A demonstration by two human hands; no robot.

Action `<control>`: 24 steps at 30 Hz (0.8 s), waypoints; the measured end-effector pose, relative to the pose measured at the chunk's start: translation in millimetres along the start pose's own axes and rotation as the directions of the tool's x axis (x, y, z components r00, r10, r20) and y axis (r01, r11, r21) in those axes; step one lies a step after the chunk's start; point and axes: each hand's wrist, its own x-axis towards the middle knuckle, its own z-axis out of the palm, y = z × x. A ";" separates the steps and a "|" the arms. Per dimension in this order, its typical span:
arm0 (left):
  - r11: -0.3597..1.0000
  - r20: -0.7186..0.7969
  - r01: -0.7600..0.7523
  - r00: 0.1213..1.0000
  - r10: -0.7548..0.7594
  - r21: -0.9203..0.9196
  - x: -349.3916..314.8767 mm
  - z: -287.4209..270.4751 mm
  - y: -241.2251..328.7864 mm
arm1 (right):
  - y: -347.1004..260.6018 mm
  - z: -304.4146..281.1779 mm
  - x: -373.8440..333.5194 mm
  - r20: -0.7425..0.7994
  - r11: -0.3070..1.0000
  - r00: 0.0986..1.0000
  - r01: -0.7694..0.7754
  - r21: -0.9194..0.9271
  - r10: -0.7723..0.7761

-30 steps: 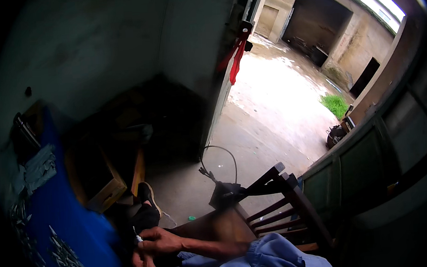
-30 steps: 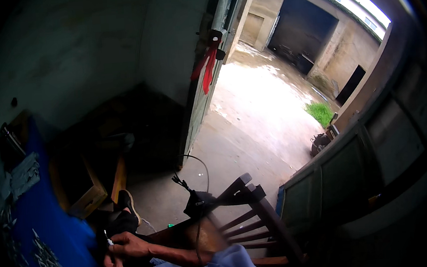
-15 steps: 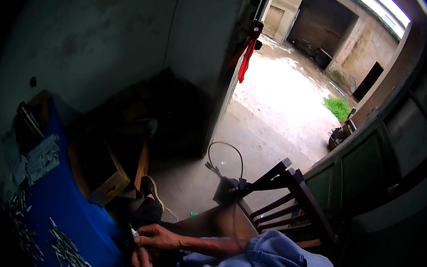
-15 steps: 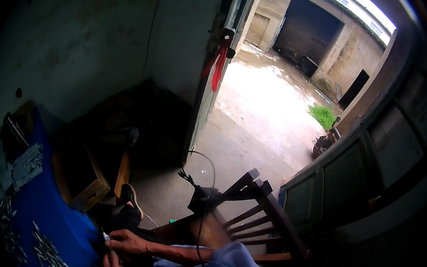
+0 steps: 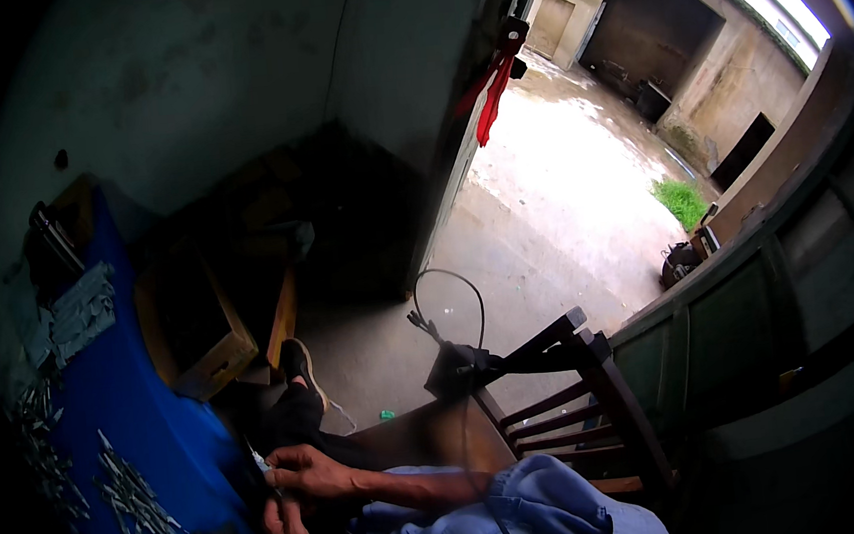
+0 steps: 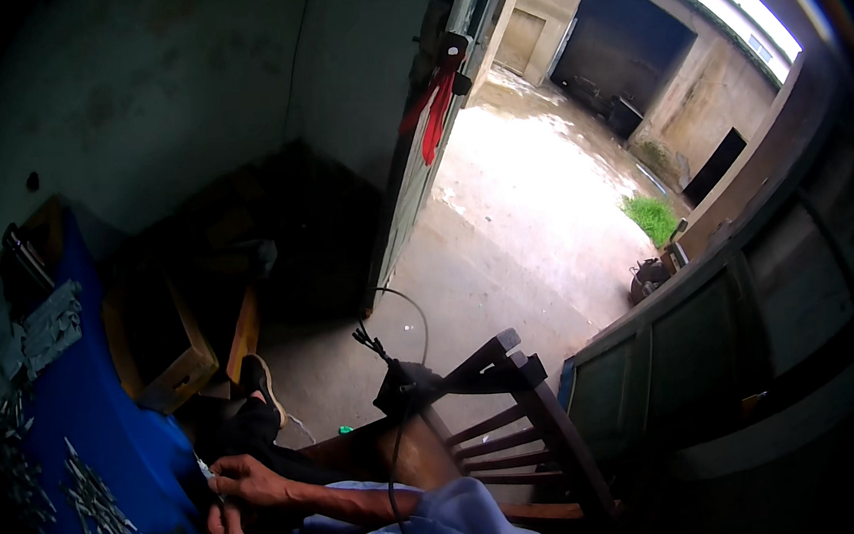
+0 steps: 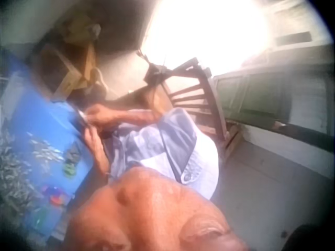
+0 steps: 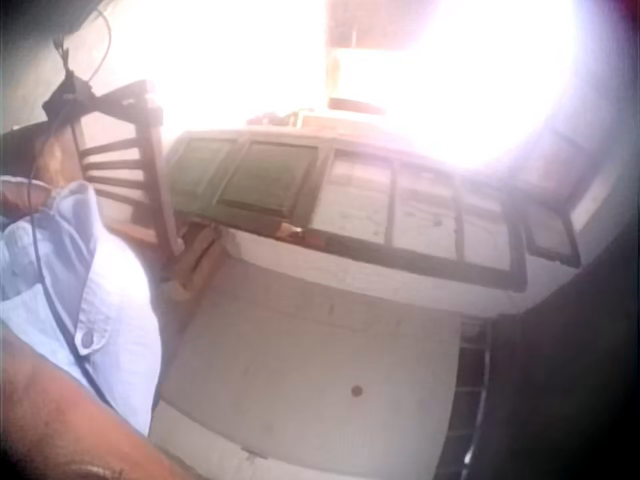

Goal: The person uses a red and blue handled tool to apply pressure or glue to small silver-colored metal components while seated at a blue table.

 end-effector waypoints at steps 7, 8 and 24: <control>0.993 -0.118 -0.095 0.988 0.103 0.077 -4.8 1.4 10.0 | -16.5 15.9 -8.5 0.017 0.989 0.991 -0.133 0.068 0.132; 0.995 -0.095 -0.010 0.995 0.020 0.104 -9.0 -3.6 17.8 | -11.3 16.1 -7.3 -0.008 0.984 0.989 -0.144 0.103 0.146; 0.997 -0.114 0.025 0.993 -0.033 -0.073 -46.6 0.8 34.8 | -1.5 34.4 -14.9 0.082 0.941 0.977 -0.212 0.263 0.197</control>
